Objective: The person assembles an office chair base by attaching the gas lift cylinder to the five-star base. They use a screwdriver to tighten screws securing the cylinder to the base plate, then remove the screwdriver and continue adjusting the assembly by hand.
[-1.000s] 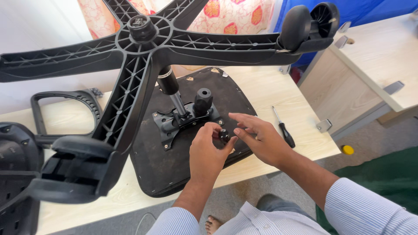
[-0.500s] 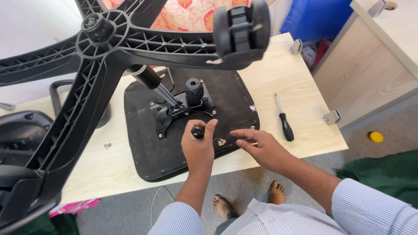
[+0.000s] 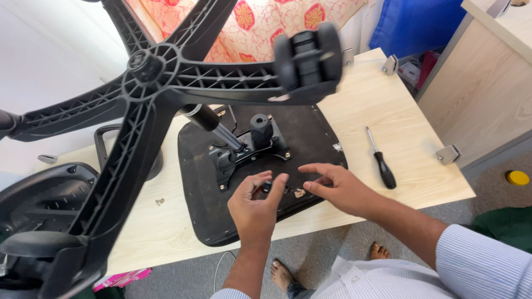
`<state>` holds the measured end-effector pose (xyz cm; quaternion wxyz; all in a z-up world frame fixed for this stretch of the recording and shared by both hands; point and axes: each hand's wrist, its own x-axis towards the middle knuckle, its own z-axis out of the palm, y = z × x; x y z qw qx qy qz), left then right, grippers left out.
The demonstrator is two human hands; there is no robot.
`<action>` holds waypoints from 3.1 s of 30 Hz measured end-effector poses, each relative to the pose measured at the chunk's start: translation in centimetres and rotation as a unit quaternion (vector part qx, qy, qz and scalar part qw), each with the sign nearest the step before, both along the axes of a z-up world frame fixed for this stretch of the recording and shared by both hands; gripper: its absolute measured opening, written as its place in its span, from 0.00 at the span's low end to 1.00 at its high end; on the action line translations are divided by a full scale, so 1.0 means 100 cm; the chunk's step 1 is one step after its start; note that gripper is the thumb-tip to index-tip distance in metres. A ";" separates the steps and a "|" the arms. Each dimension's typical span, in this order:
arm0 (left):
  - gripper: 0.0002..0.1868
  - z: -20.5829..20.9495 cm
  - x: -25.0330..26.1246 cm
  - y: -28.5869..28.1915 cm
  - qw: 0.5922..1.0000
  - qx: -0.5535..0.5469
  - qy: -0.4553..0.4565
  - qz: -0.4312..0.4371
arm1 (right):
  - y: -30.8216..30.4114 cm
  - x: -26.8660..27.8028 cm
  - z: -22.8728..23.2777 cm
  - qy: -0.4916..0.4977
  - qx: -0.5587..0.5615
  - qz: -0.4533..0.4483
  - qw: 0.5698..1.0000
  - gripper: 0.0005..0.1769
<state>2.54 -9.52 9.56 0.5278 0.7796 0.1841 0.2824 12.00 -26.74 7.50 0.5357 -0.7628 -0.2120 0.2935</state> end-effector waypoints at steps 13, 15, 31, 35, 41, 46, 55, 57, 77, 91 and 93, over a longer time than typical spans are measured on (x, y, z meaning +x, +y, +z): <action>0.11 -0.005 0.001 0.023 0.991 -0.028 -0.042 -0.125 | 0.022 -0.034 -0.009 0.041 -0.028 -0.133 0.990 0.27; 0.16 -0.006 0.002 0.019 0.991 -0.063 0.011 -0.121 | 0.019 -0.036 -0.010 0.068 -0.012 -0.142 0.987 0.27; 0.16 -0.009 0.015 -0.014 0.993 0.000 0.041 -0.112 | 0.000 -0.028 -0.003 0.061 0.014 -0.146 0.987 0.27; 0.16 0.002 0.012 -0.011 0.989 0.118 -0.036 -0.075 | 0.002 -0.031 0.002 0.060 0.010 -0.107 0.992 0.28; 0.21 0.010 0.011 -0.007 0.994 0.064 0.084 -0.035 | 0.010 -0.034 0.017 0.043 -0.001 -0.067 0.997 0.29; 0.15 0.008 0.016 -0.006 0.995 0.021 0.089 -0.043 | 0.022 -0.047 0.029 0.034 0.052 -0.056 0.996 0.35; 0.21 -0.001 0.015 -0.008 0.993 -0.002 0.088 -0.085 | 0.031 -0.051 0.053 -0.122 -0.051 -0.069 0.989 0.22; 0.22 0.001 0.014 -0.010 0.991 -0.014 0.099 -0.088 | 0.033 -0.050 0.054 -0.146 -0.090 -0.079 0.982 0.17; 0.22 0.024 0.007 -0.003 0.991 0.022 0.038 -0.129 | 0.034 -0.021 0.030 -0.381 -0.028 -0.023 0.924 0.22; 0.20 0.042 -0.003 0.005 0.991 0.089 0.041 -0.091 | 0.035 -0.027 0.025 -0.322 0.024 -0.006 0.946 0.22; 0.16 0.041 -0.006 0.008 0.980 0.117 -0.022 -0.158 | 0.035 -0.024 0.022 -0.246 -0.043 -0.007 0.968 0.17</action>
